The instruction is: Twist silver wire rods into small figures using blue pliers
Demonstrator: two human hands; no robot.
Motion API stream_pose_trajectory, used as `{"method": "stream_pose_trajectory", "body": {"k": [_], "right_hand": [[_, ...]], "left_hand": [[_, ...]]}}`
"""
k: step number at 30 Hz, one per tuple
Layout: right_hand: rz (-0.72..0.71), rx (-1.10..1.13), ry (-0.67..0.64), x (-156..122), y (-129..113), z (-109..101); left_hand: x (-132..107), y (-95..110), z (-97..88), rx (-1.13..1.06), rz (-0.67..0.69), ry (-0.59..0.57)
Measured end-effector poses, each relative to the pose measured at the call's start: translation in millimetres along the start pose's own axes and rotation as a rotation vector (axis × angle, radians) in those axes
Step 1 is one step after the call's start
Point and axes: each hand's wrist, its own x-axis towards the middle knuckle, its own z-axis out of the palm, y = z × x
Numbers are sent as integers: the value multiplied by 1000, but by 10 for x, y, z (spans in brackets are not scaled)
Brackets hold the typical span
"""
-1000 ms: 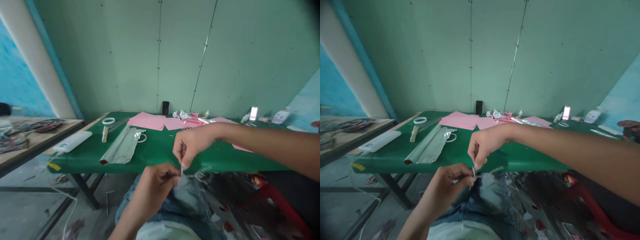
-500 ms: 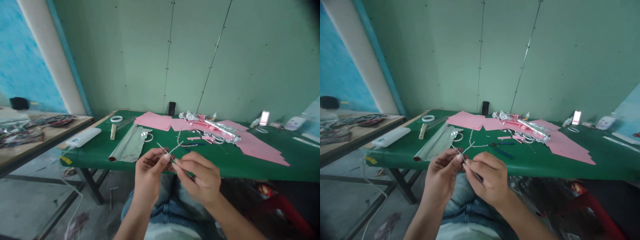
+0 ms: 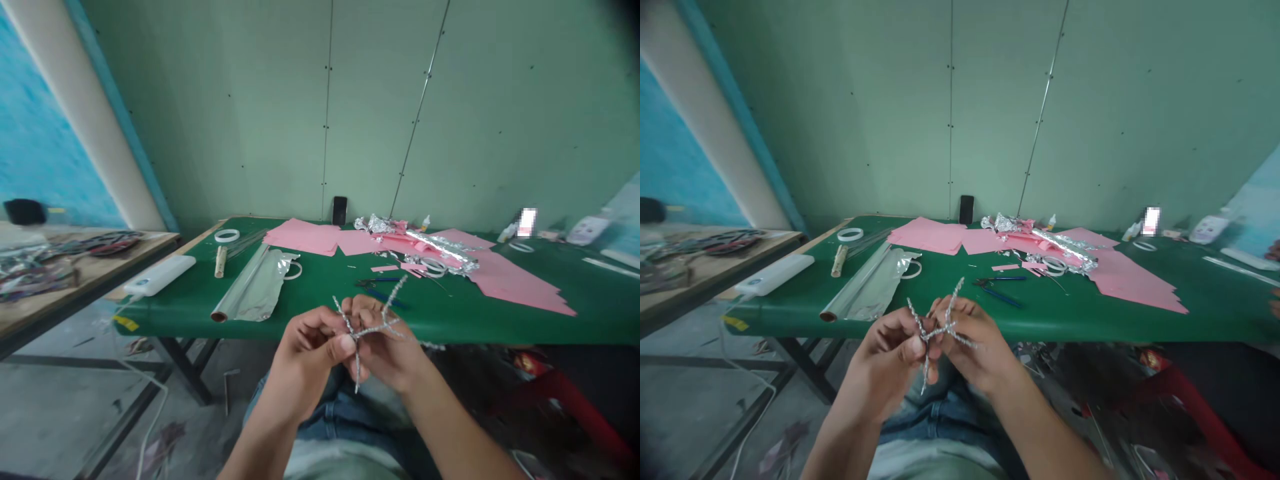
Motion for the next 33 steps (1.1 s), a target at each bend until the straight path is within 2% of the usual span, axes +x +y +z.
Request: {"method": "stream_pose_trajectory", "body": {"k": [2,5,7,9,11,12,15,17,20,23,26,28,31,33], "right_hand": [[81,-123,-121,80,-196,-121],[222,-359,-325,247,-623,-225],[282,-805,-510,342,-900,-179],[234,-1185,-550,382,-1086,-50],[104,-1506,-489,352,-1144,110],[4,-1652,-448,313,-1128,182],[-410,-1982,-324,129,-942,311],[-683,-2047,-215,-10,-756,316],[-908,-1913,6,-178,-465,261],[-968,-1507,199,-260,-215,200],[-783,-1028,363,-249,-24,149],[-603,-690,403,-199,63,118],[-381,-286,346,-108,120,85],[-272,-131,293,-64,107,73]], "left_hand": [[-38,70,-22,127,-49,-38],[-99,170,-36,507,-118,-42],[-113,182,-45,830,-91,-3],[-90,138,-64,1088,-19,67],[-34,64,-90,1191,66,164],[1,28,-104,1173,103,211],[97,-33,-129,904,213,350],[133,-30,-128,665,254,389],[138,1,-94,379,240,375],[105,19,-26,213,202,356],[64,25,41,116,157,325],[41,30,65,62,118,302],[18,31,67,0,71,255],[9,26,49,-10,40,204]]}}
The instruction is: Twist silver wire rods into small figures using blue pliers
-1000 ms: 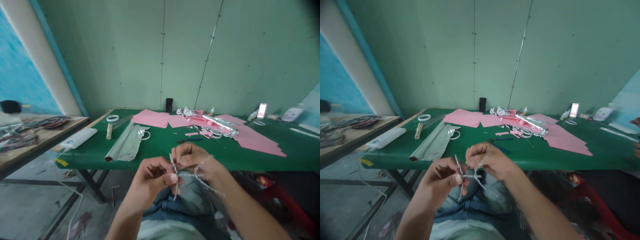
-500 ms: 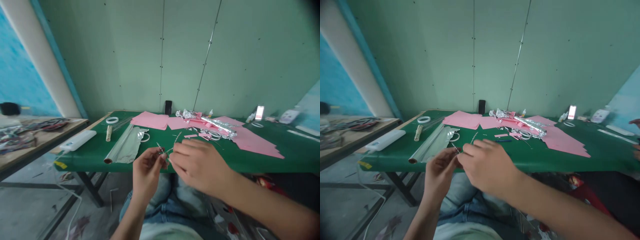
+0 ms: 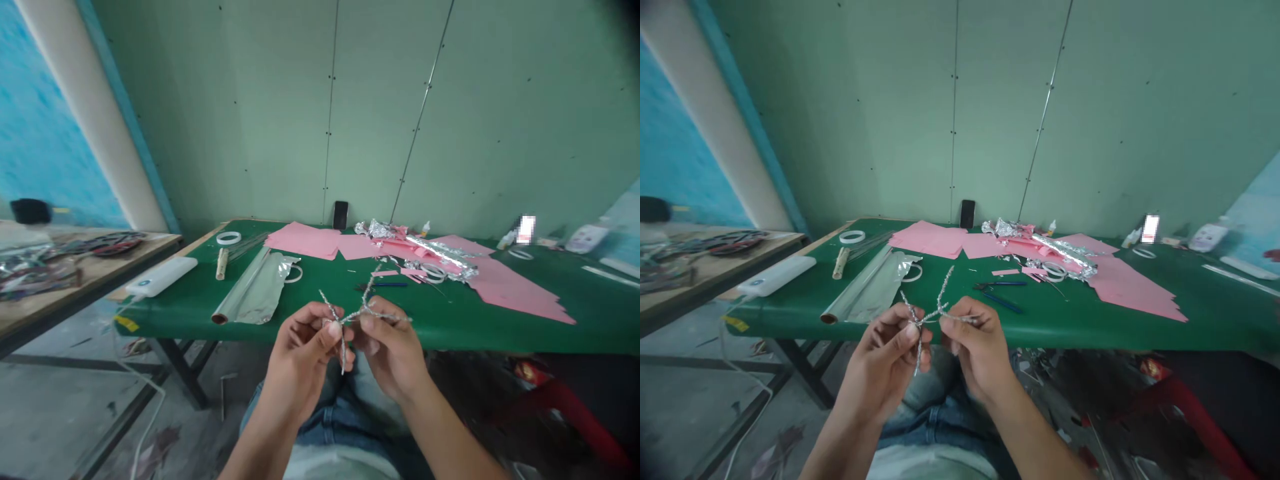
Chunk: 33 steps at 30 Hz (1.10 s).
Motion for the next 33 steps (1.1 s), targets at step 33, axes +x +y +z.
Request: {"method": "stream_pose_trajectory", "body": {"k": [33], "right_hand": [[-916,-971,136,-205,-23,-135]], "left_hand": [[-4,-90,17,-5,-17,135]]}}
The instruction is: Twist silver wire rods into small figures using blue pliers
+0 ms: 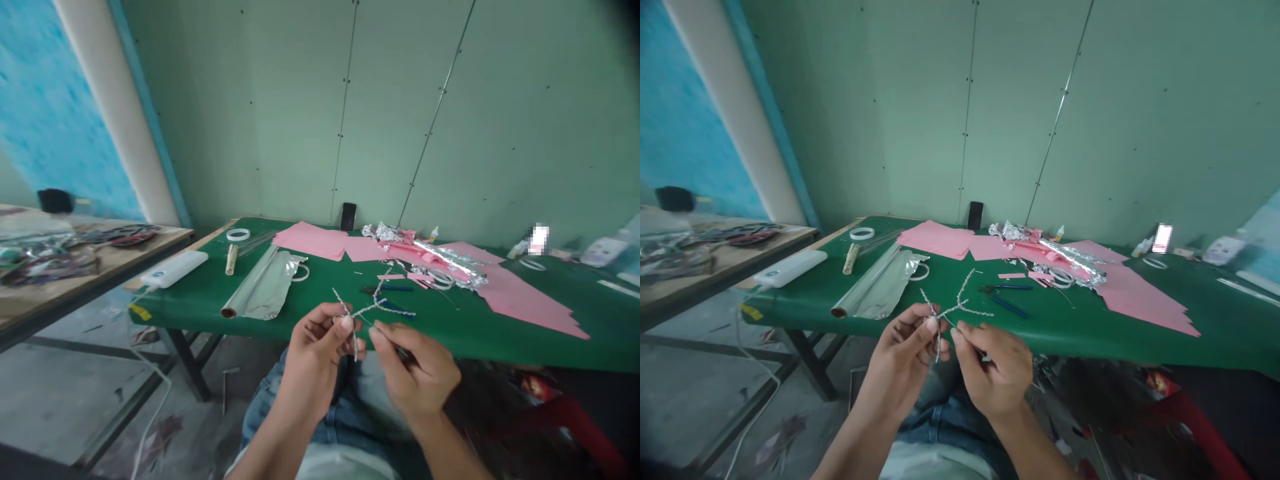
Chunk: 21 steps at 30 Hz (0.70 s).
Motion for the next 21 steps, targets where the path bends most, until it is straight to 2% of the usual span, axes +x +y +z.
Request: {"method": "stream_pose_trajectory", "body": {"k": [2,4,6,8,11,13,16,17,18,20,21], "right_hand": [[352,299,49,-55,33,80],[614,620,27,-44,66,144],[734,815,-44,15,92,181],[774,873,-163,99,117,184],[836,942,-438,276,198,118],[857,956,-664,470,291,37],[808,879,-1057,893,411,-78],[700,735,-1297,1046,419,-99],[615,593,-1418,1187,403,-110],[446,289,-1546,1398,295,-104],[356,121,-1537,1453,209,-94]], "left_hand": [[-5,8,-2,-34,-40,-18],[-2,9,-12,-58,-55,-41],[4,5,-26,-76,-61,-64],[7,1,-49,-79,-76,-120],[0,18,-100,-35,-120,-245],[-9,54,-138,47,-142,-326],[-24,125,-184,286,-162,-401],[-29,144,-194,404,-146,-396],[-32,157,-202,536,-107,-369],[-31,156,-213,804,32,-263],[-25,142,-216,916,111,-200]]}}
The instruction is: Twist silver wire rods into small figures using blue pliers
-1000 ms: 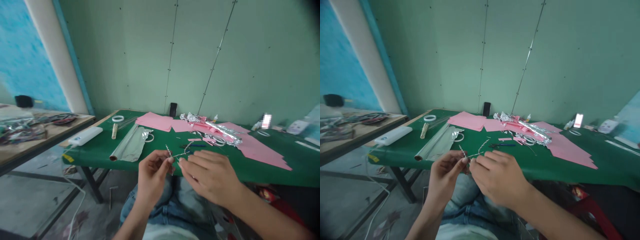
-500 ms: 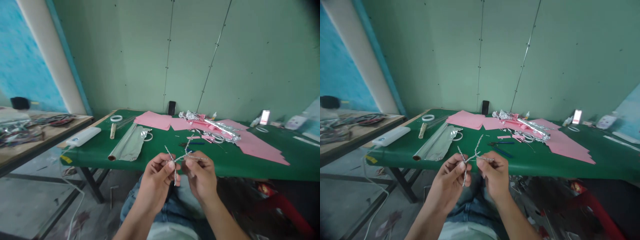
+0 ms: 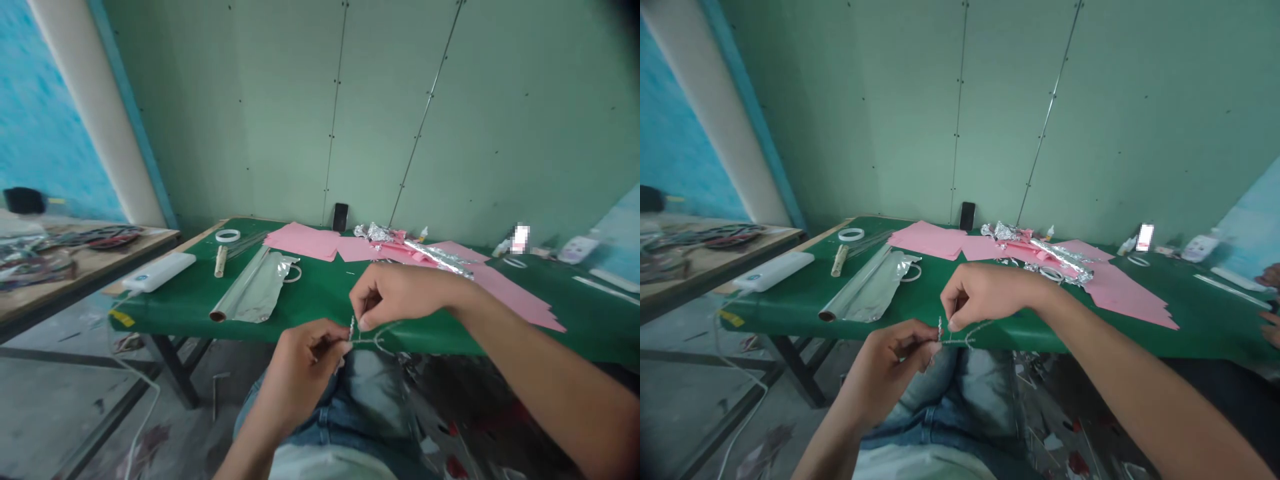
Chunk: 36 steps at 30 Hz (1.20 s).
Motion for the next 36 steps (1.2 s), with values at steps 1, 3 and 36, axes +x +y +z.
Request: {"method": "stream_pose_trajectory", "body": {"k": [1,3,36], "right_hand": [[39,-173,73,-6,-101,13],[78,-527,286,-27,-275,138],[90,-390,38,48,-59,-42]], "left_hand": [[10,-14,14,86,30,75],[45,-46,52,127,83,215],[78,-58,56,305,83,121]]}}
